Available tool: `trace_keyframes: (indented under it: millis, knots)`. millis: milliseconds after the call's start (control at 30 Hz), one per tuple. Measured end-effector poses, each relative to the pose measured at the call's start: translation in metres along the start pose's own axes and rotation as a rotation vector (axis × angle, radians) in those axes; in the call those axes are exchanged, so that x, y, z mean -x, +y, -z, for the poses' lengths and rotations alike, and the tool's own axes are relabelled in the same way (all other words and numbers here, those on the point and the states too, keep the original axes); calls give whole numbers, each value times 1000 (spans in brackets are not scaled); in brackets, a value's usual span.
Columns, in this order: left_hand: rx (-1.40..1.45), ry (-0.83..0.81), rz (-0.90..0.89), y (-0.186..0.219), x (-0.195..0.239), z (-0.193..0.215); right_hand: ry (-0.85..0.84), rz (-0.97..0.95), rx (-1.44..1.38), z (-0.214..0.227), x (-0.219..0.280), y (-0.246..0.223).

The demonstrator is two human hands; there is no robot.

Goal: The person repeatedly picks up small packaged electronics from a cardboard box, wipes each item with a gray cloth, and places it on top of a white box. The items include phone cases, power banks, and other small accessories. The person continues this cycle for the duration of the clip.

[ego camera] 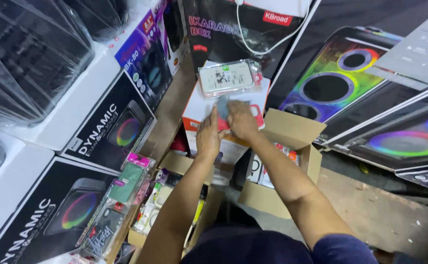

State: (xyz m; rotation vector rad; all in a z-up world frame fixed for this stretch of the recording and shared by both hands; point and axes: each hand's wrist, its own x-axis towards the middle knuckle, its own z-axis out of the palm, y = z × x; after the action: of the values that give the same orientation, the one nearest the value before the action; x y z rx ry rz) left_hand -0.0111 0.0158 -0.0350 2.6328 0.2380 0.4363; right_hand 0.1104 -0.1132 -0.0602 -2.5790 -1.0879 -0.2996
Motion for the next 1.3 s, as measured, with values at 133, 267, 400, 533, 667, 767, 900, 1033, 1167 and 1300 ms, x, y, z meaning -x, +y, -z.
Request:
trace_keyframes:
  millis: [133,267,400,533,667,767,900,1033,1167,1300]
  knots:
    - [-57,-20,-42,-8,-8,-17,145,-161,111,2,14,36]
    - [-65,-1,-62,-5,1,-16,169,-377,27,-1,37,27]
    - [-77,33,-103,-4,-1,-13,143,-465,-52,17,59,10]
    - [-88,28,-95,1,1,-7,196,-451,8,-3,87,18]
    - [-39,-25,-81,0,-3,0,173,-317,191,6,89,6]
    - [-48,18,-104,-4,-2,-9,98,-184,170,25,74,-31]
    - [-29,0,-93,-5,0,1,49,-93,30,-4,52,-15]
    - [-42,11,-101,-6,-4,-12,72,-204,178,-14,30,23]
    - [-57,-59,-58,-13,-10,-24,-23,-435,200,-46,3,40]
    - [-77,-88,-54,-14,-7,-24,-18,-211,104,-6,8,-27]
